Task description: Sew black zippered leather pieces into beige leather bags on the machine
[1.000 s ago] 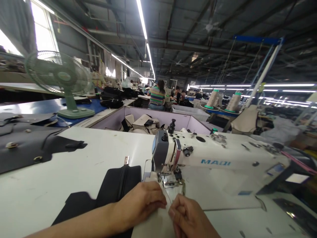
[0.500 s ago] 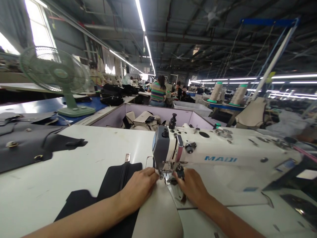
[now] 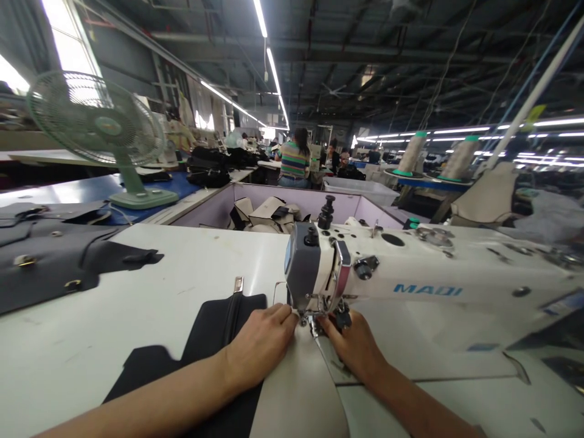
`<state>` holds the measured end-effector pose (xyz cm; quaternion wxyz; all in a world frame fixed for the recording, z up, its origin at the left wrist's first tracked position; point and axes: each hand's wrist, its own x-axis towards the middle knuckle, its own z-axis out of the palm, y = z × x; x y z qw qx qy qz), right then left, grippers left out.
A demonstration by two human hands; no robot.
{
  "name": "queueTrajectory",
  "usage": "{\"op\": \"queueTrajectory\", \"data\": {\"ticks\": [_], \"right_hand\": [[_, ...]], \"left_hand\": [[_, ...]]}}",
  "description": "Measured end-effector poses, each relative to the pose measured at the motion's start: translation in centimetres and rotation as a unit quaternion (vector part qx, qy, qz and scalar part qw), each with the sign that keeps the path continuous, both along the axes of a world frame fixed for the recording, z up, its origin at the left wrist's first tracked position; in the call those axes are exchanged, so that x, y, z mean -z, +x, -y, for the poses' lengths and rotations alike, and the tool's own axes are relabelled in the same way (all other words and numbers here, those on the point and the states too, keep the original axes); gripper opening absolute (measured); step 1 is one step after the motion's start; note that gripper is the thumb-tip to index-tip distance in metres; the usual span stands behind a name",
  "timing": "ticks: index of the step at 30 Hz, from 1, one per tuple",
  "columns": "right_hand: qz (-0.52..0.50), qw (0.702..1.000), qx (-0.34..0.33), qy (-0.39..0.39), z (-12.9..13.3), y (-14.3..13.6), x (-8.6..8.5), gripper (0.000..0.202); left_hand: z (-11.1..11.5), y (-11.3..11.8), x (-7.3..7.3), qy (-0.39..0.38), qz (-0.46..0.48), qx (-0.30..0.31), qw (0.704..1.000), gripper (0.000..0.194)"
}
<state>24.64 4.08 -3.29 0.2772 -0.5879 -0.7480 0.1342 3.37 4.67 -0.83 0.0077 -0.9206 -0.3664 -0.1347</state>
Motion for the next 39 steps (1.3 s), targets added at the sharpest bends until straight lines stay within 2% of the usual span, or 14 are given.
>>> {"op": "queueTrajectory", "data": {"ticks": [9,39], "right_hand": [[-0.026,1.000,0.004,-0.003,0.0,0.1,0.1,0.027],[-0.128,0.991,0.022,-0.043,-0.1,-1.1,-0.4,0.026]], "left_hand": [[0.0,0.3,-0.6,0.006,-0.027,-0.003,1.000,0.019],[-0.7,0.1,1.1,0.051,-0.004,0.028,0.998,0.017]]}}
